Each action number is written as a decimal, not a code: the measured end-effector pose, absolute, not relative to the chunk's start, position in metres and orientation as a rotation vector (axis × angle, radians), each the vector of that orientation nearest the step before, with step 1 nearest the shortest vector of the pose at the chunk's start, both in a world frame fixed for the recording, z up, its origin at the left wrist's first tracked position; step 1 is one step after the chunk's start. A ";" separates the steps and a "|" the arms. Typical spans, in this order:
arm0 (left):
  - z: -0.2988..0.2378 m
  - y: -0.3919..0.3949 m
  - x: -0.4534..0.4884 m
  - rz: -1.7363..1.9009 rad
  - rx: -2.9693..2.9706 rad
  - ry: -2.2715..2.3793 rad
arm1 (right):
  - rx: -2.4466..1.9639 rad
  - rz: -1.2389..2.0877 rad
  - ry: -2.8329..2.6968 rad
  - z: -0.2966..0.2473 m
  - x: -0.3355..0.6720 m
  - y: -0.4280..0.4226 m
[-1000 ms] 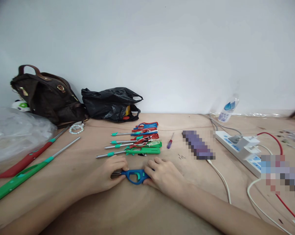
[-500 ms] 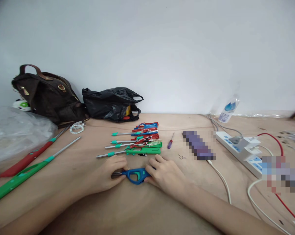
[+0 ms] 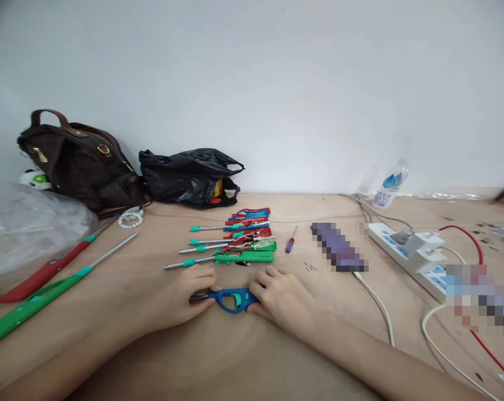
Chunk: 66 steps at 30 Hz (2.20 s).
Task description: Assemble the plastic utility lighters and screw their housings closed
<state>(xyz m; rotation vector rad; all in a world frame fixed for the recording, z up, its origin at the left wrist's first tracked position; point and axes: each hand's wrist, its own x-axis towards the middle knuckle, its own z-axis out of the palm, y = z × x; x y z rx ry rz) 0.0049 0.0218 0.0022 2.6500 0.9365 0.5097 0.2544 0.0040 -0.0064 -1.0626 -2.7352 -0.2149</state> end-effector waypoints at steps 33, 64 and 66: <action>-0.010 0.002 0.026 0.771 3.275 0.883 | -1.074 -0.252 -2.696 -0.013 0.235 -0.015; 0.010 0.021 0.004 0.426 3.341 0.997 | -1.210 -0.467 -2.778 -0.005 0.241 0.003; 0.008 0.016 0.011 0.479 3.346 0.946 | -1.175 -0.429 -2.794 -0.006 0.239 0.001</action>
